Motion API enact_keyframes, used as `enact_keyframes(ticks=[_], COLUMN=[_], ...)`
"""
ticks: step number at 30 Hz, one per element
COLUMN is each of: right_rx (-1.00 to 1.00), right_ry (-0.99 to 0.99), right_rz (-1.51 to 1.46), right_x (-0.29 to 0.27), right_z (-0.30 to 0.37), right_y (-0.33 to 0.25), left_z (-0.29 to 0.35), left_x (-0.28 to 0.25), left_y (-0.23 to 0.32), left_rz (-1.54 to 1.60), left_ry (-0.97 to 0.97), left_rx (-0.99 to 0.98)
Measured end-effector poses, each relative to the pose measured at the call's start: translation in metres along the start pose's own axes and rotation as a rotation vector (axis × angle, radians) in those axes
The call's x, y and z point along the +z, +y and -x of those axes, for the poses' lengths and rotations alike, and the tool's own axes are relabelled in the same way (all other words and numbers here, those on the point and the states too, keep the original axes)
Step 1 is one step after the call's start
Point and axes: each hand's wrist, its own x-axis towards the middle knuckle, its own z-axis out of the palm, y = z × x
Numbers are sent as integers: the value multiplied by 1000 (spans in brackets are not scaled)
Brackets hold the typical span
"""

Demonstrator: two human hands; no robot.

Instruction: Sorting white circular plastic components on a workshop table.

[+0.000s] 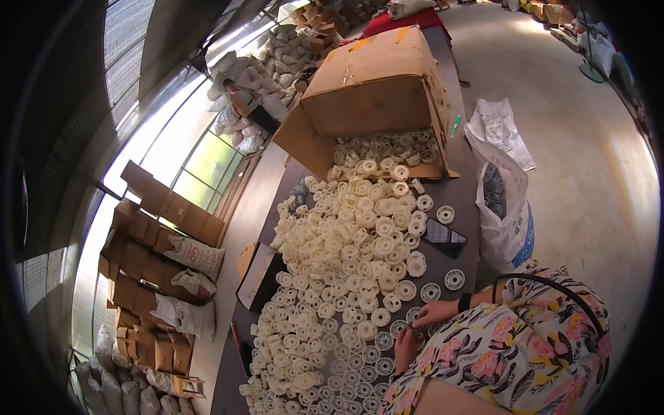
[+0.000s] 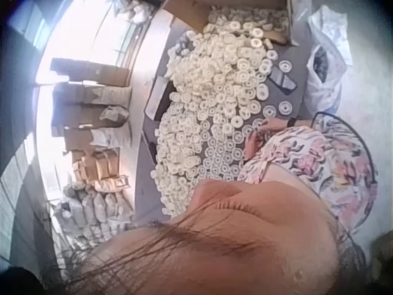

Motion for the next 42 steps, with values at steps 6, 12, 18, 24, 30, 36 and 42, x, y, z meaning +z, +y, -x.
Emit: enact_keyframes(ticks=[6, 12, 18, 24, 30, 36, 42], right_rx=[18, -23, -77, -64, -120, -43, -80], right_ry=[-43, 51, -21, -10, -16, -25, 60], right_rz=[36, 17, -5, 7, 49, 5, -539], right_x=[-3, -6, -8, -10, -5, -5, -5], right_z=[7, 17, 11, 8, 9, 12, 9], right_y=[-9, -4, -3, -7, -3, 3, 0], left_z=[2, -1, -2, -2, -1, 7, -6], left_x=[4, 18, 16, 17, 18, 25, -13], left_y=[-12, 6, -1, 20, 17, 29, 1], left_rz=[16, 569, 639, 614, 646, 533, 568], left_ry=[62, 61, 35, 19, 36, 0, 291], left_rx=[101, -250, -274, -259, -308, -166, -249])
